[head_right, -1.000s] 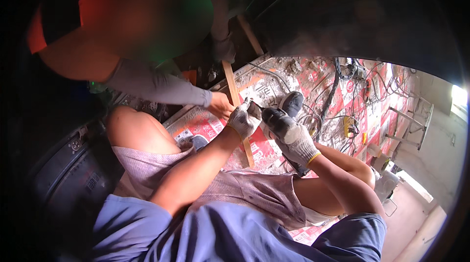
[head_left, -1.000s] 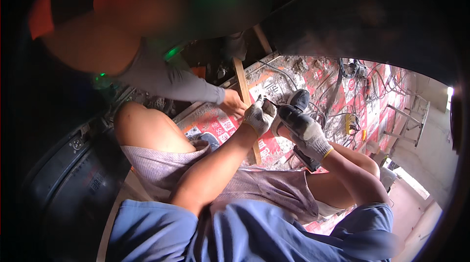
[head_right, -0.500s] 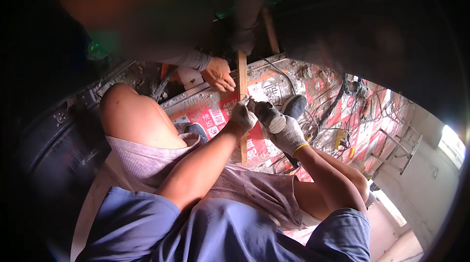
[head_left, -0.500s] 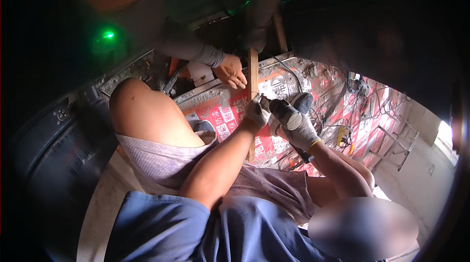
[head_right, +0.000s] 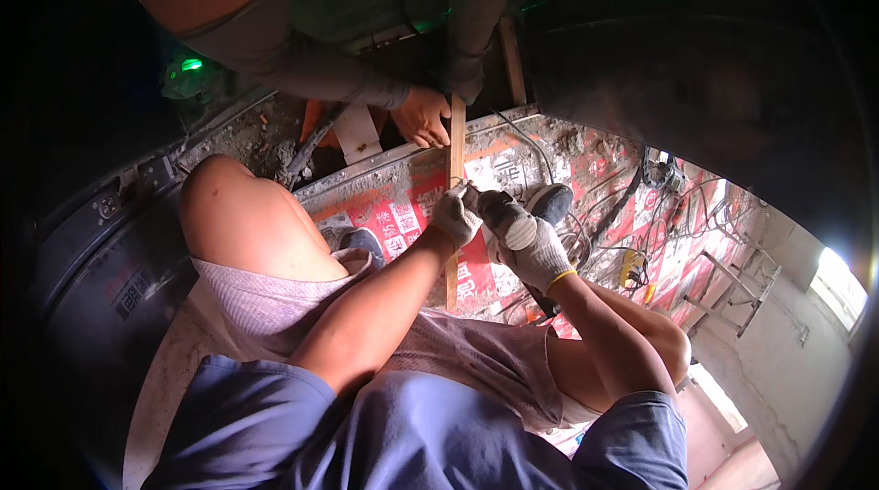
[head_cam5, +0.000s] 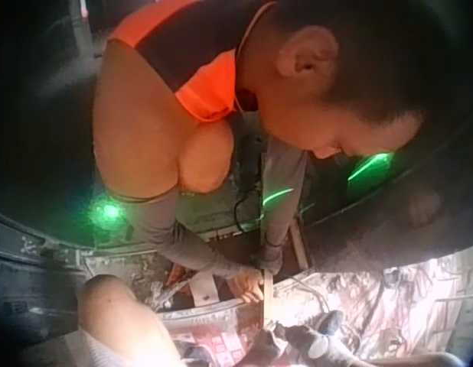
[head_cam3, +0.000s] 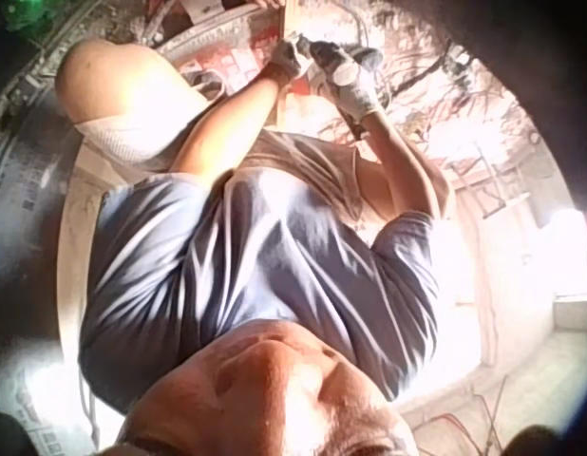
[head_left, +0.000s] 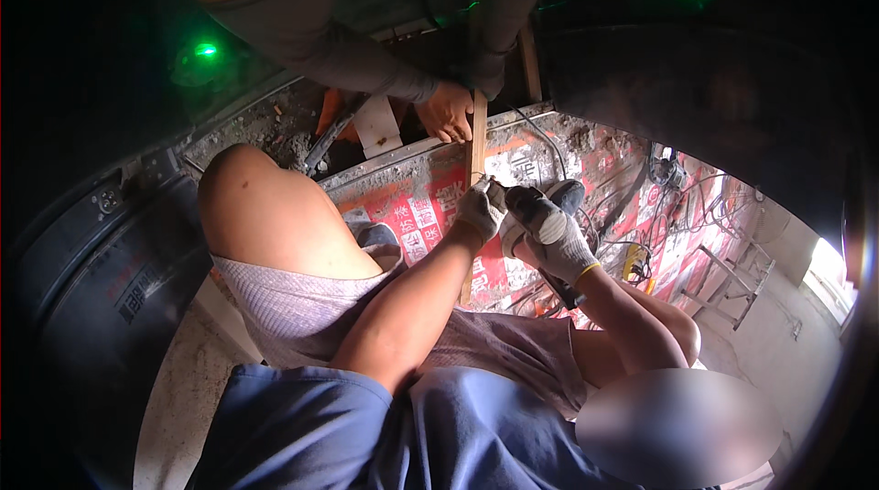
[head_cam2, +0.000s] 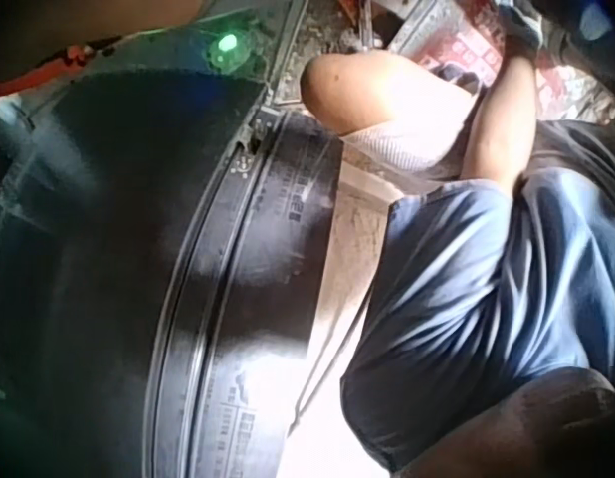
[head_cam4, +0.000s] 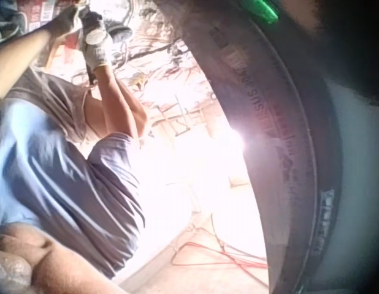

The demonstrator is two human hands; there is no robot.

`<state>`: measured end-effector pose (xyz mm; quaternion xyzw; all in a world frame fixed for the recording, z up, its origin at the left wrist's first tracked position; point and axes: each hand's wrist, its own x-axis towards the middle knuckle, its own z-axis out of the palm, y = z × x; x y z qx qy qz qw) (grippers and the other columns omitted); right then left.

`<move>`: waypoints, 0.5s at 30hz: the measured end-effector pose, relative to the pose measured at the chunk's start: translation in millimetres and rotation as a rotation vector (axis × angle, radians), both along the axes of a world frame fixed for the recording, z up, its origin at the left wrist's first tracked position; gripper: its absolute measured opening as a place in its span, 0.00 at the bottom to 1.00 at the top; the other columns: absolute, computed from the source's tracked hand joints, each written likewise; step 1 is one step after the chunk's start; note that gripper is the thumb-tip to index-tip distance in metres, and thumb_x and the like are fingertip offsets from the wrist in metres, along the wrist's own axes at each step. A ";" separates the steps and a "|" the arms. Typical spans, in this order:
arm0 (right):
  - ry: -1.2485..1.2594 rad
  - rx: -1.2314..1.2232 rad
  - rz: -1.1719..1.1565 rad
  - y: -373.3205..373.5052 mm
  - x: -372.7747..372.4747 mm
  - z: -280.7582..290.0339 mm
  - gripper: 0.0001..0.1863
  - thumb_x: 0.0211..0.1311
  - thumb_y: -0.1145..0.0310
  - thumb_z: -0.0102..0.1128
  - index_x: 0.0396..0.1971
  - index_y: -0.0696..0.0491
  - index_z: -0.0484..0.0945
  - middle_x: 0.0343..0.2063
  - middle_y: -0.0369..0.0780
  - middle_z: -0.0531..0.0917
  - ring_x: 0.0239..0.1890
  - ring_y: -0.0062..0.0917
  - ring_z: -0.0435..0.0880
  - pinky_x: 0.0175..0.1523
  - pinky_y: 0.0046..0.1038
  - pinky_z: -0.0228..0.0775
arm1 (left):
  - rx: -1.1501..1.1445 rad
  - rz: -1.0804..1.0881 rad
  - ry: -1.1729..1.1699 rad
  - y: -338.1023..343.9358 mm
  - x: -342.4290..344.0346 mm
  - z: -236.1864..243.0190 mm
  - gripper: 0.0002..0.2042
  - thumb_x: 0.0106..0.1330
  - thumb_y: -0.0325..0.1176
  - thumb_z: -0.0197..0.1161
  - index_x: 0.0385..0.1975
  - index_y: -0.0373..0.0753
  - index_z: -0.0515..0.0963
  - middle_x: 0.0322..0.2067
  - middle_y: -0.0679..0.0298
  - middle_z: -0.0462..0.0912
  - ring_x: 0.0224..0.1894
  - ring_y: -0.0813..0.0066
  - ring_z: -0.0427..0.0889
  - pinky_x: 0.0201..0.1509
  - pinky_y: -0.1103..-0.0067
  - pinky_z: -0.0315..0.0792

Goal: Installing and securing a metal frame using a power drill and wood supports.

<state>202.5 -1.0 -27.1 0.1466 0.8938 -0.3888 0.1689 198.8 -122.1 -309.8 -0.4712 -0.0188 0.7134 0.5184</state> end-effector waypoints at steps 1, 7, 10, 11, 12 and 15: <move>0.003 -0.002 0.006 -0.6 -1.7 -0.5 0.29 0.61 0.69 0.59 0.65 0.52 0.74 0.55 0.50 0.83 0.56 0.48 0.84 0.60 0.42 0.78 | 0.017 0.025 -0.009 -1.5 -1.6 -2.3 0.05 0.82 0.34 0.55 0.43 0.42 0.73 0.39 0.66 0.80 0.44 0.69 0.82 0.58 0.70 0.80; 0.009 -0.012 0.022 11.6 17.7 -3.9 0.31 0.60 0.72 0.56 0.67 0.54 0.75 0.62 0.51 0.80 0.65 0.48 0.79 0.70 0.38 0.72 | -0.269 -0.148 0.005 22.5 -13.7 56.4 0.05 0.82 0.35 0.57 0.43 0.42 0.73 0.39 0.68 0.79 0.45 0.72 0.81 0.60 0.75 0.78; 0.013 -0.080 -0.028 4.8 4.9 -8.2 0.30 0.60 0.73 0.55 0.66 0.55 0.76 0.62 0.51 0.80 0.65 0.49 0.79 0.70 0.38 0.71 | -0.313 -0.160 0.021 6.0 -25.1 50.3 0.05 0.82 0.35 0.57 0.43 0.42 0.73 0.38 0.67 0.79 0.45 0.72 0.81 0.59 0.76 0.77; 0.025 -0.057 0.015 5.9 4.8 -7.9 0.30 0.60 0.72 0.55 0.66 0.54 0.75 0.61 0.51 0.81 0.63 0.49 0.80 0.68 0.39 0.73 | -0.260 -0.155 0.023 5.0 -26.5 52.8 0.06 0.82 0.36 0.58 0.43 0.42 0.73 0.38 0.67 0.79 0.44 0.72 0.80 0.58 0.76 0.77; 0.037 -0.033 0.056 7.1 5.8 -8.0 0.31 0.60 0.72 0.56 0.66 0.54 0.75 0.60 0.50 0.81 0.61 0.49 0.81 0.66 0.39 0.74 | -0.257 -0.154 0.020 7.6 -26.4 55.5 0.06 0.82 0.36 0.58 0.43 0.42 0.73 0.38 0.67 0.79 0.44 0.72 0.80 0.58 0.76 0.77; -0.281 0.057 0.128 4.3 19.0 -12.0 0.31 0.61 0.70 0.58 0.68 0.54 0.73 0.57 0.50 0.83 0.56 0.48 0.84 0.60 0.41 0.78 | -0.320 -0.141 0.007 10.8 -25.6 56.6 0.06 0.81 0.36 0.58 0.43 0.42 0.74 0.37 0.66 0.79 0.42 0.70 0.80 0.55 0.76 0.78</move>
